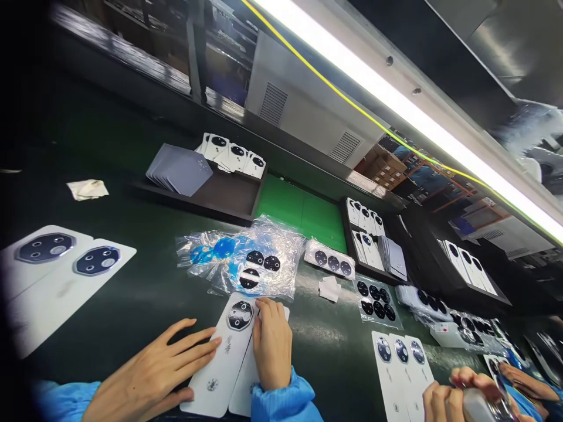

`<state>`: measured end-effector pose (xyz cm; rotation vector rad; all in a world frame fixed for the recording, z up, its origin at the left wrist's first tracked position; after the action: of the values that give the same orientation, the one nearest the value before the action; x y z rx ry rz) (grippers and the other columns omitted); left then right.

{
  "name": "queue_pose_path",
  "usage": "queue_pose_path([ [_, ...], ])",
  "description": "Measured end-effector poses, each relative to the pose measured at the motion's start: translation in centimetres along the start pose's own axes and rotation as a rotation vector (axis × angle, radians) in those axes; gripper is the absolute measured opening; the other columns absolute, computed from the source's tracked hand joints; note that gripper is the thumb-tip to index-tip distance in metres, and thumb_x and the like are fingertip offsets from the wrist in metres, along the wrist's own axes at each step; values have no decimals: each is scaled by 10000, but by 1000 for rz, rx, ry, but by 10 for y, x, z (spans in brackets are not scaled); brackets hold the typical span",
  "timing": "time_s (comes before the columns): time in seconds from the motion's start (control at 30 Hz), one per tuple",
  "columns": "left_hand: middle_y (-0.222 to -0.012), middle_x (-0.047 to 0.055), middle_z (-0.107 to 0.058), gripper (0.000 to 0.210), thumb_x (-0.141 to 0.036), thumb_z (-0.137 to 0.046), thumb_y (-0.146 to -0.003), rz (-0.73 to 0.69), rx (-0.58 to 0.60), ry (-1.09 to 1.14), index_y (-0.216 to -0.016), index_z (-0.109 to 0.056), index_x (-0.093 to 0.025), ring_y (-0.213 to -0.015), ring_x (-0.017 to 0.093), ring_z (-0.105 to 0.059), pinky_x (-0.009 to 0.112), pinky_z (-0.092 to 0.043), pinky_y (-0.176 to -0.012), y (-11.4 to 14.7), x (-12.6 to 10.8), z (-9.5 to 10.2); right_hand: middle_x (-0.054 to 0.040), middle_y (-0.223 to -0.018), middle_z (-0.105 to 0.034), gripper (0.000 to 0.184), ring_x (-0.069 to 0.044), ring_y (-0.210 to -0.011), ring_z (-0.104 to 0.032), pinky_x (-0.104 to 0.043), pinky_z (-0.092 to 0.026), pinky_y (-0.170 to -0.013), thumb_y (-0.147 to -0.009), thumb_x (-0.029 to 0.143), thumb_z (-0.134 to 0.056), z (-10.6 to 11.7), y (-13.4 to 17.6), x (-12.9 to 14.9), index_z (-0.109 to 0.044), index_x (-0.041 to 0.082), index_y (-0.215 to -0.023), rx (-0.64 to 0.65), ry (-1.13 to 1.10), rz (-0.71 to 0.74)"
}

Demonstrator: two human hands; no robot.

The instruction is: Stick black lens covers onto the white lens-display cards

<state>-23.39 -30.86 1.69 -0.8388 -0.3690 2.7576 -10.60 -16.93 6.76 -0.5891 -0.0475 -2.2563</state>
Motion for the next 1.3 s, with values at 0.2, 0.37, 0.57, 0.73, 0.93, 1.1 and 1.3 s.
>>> queue_pose_path([
  [0.2, -1271, 27, -636, 520, -286, -791, -746, 26, 18, 19, -1223, -583, -271, -1242, 256, -526, 444, -279, -1127, 1, -2, -1, -68, -899, -631, 160, -241, -842, -591, -368, -497, -712, -857, 154, -417, -3, -12, -4, -549, 232, -901, 52, 20, -105],
  [0.37, -1336, 26, -585, 698, -273, -835, -668, 91, 0, 42, -1291, -522, -291, -1274, 277, -487, 450, -304, -1133, 8, 0, -4, -48, -844, -594, 121, -209, -797, -574, -334, -483, -704, -858, 173, -413, 1, -17, -4, -523, 225, -860, 128, -65, -92],
  [0.57, -1478, 95, -411, 908, -160, -665, -750, 332, -34, 487, -1492, -166, -313, -1316, 291, -436, 463, -405, -1072, -2, 17, 0, -15, -783, -556, 140, -156, -726, -550, -254, -455, -641, -869, 208, -433, 13, -22, 4, -541, 217, -780, 238, -234, -66],
  [0.73, -1068, 79, -685, 533, -395, -521, -870, 407, 130, 1185, -1356, -430, -198, -969, 229, -647, 349, -505, -896, -38, 7, 16, -3, -757, -595, 183, -147, -706, -545, -251, -429, -631, -885, 324, -461, 23, -24, 12, -564, 200, -797, 302, -424, -128],
  [0.93, -904, 68, -703, 574, -646, -574, -804, 490, 100, 1393, -1102, -593, -156, -886, 234, -650, 324, -477, -855, -46, 10, 32, -33, -909, -625, 205, -159, -796, -596, -279, -481, -688, -906, 284, -455, 39, -55, 5, -614, 195, -999, 282, -267, -99],
  [1.1, -851, 60, -710, 568, -620, -666, -732, 626, -26, 1440, -1060, -597, -161, -798, 239, -661, 343, -494, -828, -37, 26, 34, -39, -1016, -570, 332, -218, -983, -574, -357, -480, -837, -676, 114, -729, 23, -90, 1, -609, 208, -971, 310, -113, -74],
  [1.3, -832, 27, -707, 524, -580, -642, -764, 697, -111, 1391, -1104, -587, -185, -779, 220, -660, 300, -492, -781, -30, 36, 35, -24, -972, -516, 432, -255, -999, -551, -398, -496, -809, -562, 126, -833, 2, -101, 7, -546, 217, -872, 330, 7, -71],
])
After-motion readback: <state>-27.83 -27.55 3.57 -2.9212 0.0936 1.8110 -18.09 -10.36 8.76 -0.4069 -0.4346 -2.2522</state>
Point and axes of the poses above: each hand's wrist, its own y-axis away from the middle knuckle, its own z-axis out of the back of the hand, x = y × z, the point moved 4 cm from there along -y, towards the middle knuckle
